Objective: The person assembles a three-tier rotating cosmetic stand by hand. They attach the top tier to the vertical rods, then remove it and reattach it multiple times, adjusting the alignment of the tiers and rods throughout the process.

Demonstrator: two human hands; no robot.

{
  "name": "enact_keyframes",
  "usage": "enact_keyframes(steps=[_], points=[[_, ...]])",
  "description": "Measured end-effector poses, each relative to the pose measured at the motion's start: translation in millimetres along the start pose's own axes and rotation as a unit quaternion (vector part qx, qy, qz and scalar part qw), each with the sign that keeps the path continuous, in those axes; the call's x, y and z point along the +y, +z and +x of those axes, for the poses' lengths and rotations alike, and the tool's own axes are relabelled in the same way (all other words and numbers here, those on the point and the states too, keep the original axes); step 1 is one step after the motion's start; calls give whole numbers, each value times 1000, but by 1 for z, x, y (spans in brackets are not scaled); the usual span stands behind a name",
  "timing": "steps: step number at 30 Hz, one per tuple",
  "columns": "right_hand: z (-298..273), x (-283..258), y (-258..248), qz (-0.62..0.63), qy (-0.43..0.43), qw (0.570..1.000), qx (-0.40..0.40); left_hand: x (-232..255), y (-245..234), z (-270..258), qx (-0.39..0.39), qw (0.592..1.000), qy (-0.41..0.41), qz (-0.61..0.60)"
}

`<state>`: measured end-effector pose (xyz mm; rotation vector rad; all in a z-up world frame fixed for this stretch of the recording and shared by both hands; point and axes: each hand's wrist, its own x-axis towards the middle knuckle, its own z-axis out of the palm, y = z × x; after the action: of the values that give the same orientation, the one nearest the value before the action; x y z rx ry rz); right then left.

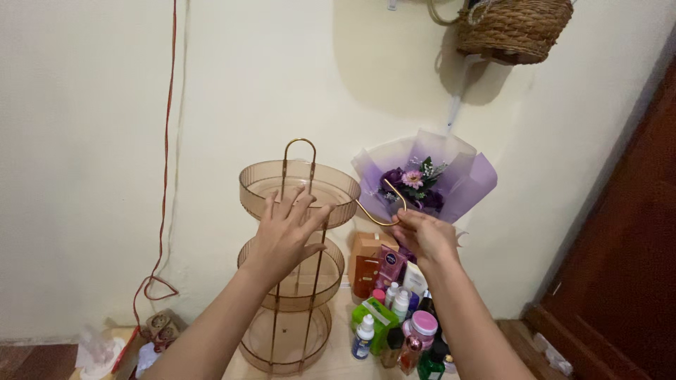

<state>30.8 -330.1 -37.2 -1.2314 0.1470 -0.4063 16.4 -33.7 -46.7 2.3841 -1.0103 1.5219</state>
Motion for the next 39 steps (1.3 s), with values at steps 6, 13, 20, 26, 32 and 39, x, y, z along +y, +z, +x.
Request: enact_keyframes(steps=[6,13,20,26,32,39], points=[[6,11,-7,6,2,1000,13,-16,1,-11,19,1000,1,-12],[11,16,-23,41,8,998,53,-25,-2,-20,12,993,-115,-2],[17,25,-38,32,4,998,52,-36,-8,-31,70,959,-269,50],[17,37,-44,63,8,995,81,-24,-9,-30,-28,985,-168,30],[11,57,-55,69,13,991,113,-7,23,-46,26,998,20,51],[2,72,-61,32,26,990,135,11,57,-131,-276,958,-15,-75]])
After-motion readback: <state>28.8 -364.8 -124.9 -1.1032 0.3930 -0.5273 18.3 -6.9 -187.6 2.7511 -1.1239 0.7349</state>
